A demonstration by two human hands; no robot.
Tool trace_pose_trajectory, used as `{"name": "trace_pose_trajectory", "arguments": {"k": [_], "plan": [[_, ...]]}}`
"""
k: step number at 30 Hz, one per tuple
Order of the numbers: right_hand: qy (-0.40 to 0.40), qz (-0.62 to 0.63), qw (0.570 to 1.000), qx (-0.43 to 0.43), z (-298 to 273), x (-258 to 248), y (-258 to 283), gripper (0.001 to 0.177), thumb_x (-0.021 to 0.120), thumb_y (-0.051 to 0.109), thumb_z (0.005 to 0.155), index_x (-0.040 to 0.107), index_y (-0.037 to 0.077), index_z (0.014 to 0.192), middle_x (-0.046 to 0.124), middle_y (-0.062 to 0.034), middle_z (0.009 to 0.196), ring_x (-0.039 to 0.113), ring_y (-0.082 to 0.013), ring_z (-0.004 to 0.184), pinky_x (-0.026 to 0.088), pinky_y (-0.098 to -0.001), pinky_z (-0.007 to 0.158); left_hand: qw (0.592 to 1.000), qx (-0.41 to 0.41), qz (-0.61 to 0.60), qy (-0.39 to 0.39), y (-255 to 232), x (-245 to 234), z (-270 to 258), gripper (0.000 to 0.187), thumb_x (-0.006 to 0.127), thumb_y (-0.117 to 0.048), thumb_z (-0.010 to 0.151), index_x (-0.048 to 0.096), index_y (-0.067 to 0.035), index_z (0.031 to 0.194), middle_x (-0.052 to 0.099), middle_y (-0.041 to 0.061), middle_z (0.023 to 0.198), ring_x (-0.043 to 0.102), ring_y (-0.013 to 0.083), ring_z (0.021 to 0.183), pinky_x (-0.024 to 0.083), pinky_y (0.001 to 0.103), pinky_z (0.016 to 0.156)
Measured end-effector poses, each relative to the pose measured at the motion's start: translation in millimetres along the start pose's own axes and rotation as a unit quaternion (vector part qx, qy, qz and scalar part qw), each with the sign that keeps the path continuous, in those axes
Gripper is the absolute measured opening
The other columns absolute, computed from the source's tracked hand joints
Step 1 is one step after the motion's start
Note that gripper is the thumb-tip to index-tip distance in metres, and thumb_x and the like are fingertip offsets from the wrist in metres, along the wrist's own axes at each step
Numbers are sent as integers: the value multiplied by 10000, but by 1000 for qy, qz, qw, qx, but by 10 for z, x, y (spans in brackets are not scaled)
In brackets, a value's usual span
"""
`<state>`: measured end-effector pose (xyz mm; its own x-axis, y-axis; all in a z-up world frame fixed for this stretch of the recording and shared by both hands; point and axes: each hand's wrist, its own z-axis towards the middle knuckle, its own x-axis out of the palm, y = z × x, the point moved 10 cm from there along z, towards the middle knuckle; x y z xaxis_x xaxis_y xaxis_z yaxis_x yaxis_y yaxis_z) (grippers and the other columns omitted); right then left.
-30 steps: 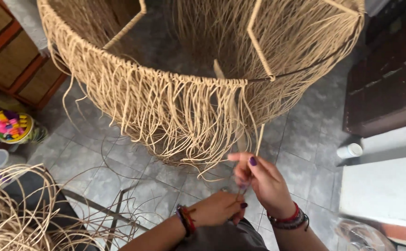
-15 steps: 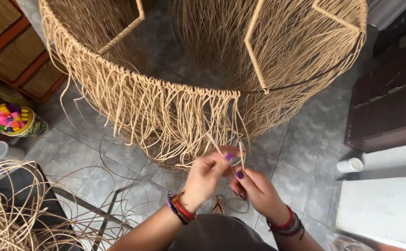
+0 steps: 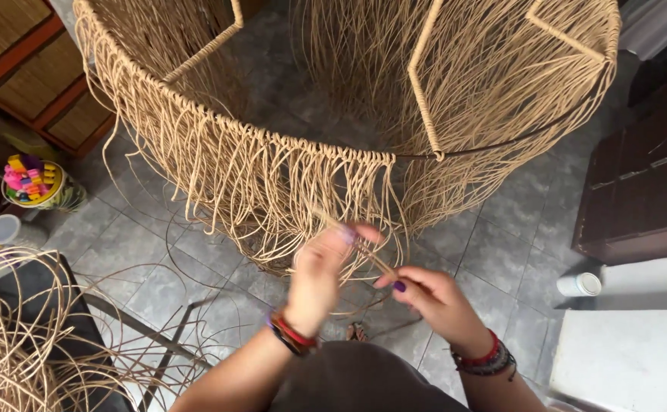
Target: Weaving straw strands around a metal frame to create a decorative structure
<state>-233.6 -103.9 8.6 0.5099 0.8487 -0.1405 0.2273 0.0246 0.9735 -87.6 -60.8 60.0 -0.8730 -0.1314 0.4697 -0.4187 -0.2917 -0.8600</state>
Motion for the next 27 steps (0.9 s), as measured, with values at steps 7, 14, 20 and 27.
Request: {"name": "trace_pose_trajectory", "arguments": {"k": [7,14,20,27], "plan": [[-174,-177,963,107,-368,-768,-134,272,651,169,935,896,71,995,816,2,778,502,-72,548,340,-226,515,937,14,271,-218,-469,-1237,-152,406,456,-361,1080,747,-124,926,643,-37,779,508,69,611,369,243,590],[-30,-321,942,-96,-248,-201,713,188,676,251,922,818,135,884,747,38,731,672,-87,613,477,-251,576,766,201,598,126,-830,562,-377,599,770,-392,881,598,-33,1329,653,191,1276,611,383,1166,513,498,955],[-68,-343,937,22,-345,-639,435,221,646,185,905,848,205,992,835,71,769,570,-47,478,410,-208,441,708,125,671,183,-248,327,-354,97,583,-146,960,660,-168,1014,649,14,680,640,238,518,481,433,391],[-169,-379,905,90,-615,-1346,296,287,626,277,934,877,155,871,863,51,847,746,-81,745,513,-235,744,684,44,724,78,-343,-828,-281,163,622,-276,1027,603,-176,900,566,-21,532,512,153,406,508,370,383]]}}
